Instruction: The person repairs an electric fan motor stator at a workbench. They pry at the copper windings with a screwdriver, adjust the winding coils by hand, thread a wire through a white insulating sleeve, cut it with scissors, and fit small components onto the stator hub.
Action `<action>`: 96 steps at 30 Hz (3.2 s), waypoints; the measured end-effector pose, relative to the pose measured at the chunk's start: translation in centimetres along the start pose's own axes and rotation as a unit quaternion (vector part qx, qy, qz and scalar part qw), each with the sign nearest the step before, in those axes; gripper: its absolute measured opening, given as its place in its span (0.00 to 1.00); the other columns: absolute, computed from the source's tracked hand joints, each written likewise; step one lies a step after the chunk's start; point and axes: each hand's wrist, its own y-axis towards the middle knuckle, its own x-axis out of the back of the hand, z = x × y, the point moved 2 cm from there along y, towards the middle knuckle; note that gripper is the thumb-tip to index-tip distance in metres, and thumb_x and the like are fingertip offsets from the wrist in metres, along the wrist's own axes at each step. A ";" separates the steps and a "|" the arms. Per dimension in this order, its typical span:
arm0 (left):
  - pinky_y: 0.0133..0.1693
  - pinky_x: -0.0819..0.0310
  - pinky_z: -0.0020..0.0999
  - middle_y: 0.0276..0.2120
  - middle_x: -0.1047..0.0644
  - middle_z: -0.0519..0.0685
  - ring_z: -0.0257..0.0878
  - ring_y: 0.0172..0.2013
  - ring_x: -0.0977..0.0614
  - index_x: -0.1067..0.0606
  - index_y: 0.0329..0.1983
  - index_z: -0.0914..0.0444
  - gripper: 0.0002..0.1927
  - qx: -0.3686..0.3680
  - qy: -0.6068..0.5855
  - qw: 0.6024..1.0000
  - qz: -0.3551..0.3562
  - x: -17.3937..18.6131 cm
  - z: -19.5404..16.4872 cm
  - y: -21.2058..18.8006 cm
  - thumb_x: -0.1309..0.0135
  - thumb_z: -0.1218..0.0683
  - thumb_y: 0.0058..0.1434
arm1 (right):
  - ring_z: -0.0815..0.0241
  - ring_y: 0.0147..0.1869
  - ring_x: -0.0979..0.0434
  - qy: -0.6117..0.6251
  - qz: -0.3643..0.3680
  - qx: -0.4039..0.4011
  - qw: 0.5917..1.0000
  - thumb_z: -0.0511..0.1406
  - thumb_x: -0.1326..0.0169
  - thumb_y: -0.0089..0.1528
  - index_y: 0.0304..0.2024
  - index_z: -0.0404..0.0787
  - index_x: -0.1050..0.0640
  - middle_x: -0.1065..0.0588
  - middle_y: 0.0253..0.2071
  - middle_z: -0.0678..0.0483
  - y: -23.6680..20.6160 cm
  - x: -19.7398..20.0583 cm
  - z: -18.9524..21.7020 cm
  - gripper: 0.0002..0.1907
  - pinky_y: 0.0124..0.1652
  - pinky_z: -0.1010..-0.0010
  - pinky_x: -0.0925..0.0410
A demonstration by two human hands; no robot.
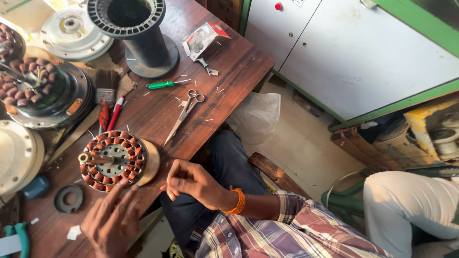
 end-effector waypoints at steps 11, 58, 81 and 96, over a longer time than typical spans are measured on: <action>0.32 0.31 0.24 0.35 0.20 0.48 0.31 0.31 0.23 0.19 0.44 0.70 0.07 0.312 -0.399 0.856 -0.098 -4.8 -5.2 -2.4 0.39 0.62 0.63 | 0.49 0.44 0.22 -0.534 0.101 0.248 0.802 0.31 0.37 0.60 0.40 0.38 0.22 0.24 0.38 0.51 -0.1 -0.6 3.9 0.08 0.48 0.61 0.30; 0.23 0.33 0.22 0.21 0.22 0.44 0.28 0.20 0.22 0.22 0.29 0.66 0.10 0.406 -0.594 0.691 -0.073 -8.1 -4.9 -2.1 0.37 0.56 0.63 | 0.59 0.39 0.25 -0.331 0.059 0.268 0.903 0.27 0.40 0.62 0.37 0.35 0.25 0.25 0.33 0.52 -1.7 4.8 1.9 0.05 0.38 0.72 0.33; 0.61 0.31 0.45 0.58 0.26 0.45 0.43 0.62 0.27 0.23 0.55 0.55 0.21 -0.031 0.078 0.994 -0.070 -3.9 -6.5 0.9 0.40 0.55 0.56 | 0.59 0.52 0.29 0.290 -0.078 -0.005 0.954 0.35 0.48 0.70 0.42 0.40 0.28 0.31 0.38 0.56 -2.8 7.8 -2.0 0.05 0.50 0.68 0.33; 0.51 0.38 0.39 0.46 0.23 0.37 0.36 0.49 0.23 0.23 0.44 0.51 0.11 0.090 0.060 0.981 -0.158 -6.0 -4.1 3.0 0.38 0.56 0.58 | 0.53 0.52 0.21 0.001 -0.141 0.095 0.985 0.37 0.46 0.70 0.44 0.40 0.29 0.26 0.38 0.52 -1.0 7.6 1.6 0.07 0.56 0.59 0.27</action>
